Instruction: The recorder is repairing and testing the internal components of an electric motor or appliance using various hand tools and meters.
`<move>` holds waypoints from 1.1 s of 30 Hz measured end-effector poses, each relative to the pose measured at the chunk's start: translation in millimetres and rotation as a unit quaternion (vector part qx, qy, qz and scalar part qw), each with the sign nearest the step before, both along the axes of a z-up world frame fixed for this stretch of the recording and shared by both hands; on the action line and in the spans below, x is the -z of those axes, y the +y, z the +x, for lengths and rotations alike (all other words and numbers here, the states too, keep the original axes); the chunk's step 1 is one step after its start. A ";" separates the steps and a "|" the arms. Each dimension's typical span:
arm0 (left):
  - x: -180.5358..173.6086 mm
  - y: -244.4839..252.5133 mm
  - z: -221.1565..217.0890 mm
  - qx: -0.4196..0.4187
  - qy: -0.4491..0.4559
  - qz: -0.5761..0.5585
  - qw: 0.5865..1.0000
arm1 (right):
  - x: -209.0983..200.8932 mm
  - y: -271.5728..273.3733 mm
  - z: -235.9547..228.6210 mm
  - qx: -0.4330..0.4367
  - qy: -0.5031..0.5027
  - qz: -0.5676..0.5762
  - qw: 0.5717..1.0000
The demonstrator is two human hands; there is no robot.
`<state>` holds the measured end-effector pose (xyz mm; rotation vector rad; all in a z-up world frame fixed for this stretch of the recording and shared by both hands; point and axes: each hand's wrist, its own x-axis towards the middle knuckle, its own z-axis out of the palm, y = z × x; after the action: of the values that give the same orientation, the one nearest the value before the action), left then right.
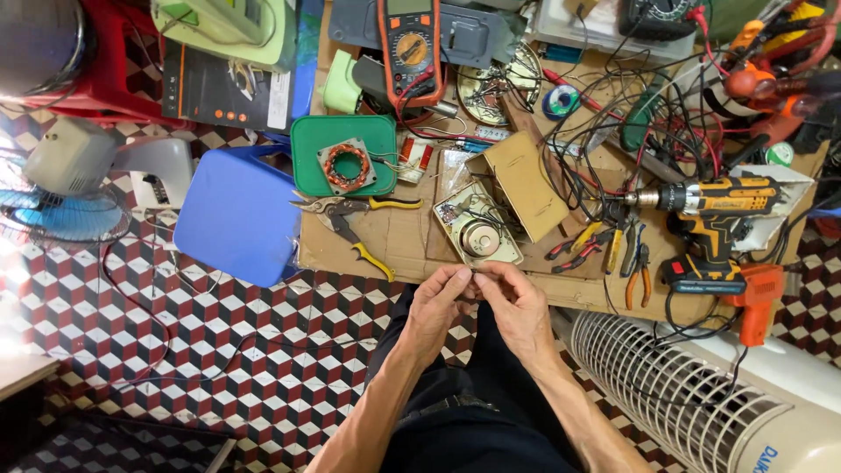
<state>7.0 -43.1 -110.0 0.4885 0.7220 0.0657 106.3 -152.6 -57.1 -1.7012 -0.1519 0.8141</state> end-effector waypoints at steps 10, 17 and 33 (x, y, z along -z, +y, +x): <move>-16.3 6.4 3.6 0.083 0.024 -0.072 0.994 | -14.2 -7.9 -7.1 -0.044 -0.264 -0.053 0.962; -10.7 -1.2 4.9 0.058 0.039 -0.093 0.993 | -9.2 -7.6 -3.6 -0.044 -0.308 -0.057 0.949; -19.7 -7.5 12.8 0.019 0.043 -0.059 0.997 | 2.1 -6.7 4.6 0.010 -0.235 -0.041 0.971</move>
<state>19.8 -50.6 -90.3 0.3929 0.7952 -0.0336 110.8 -159.3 -59.2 -1.9490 -0.4280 0.3937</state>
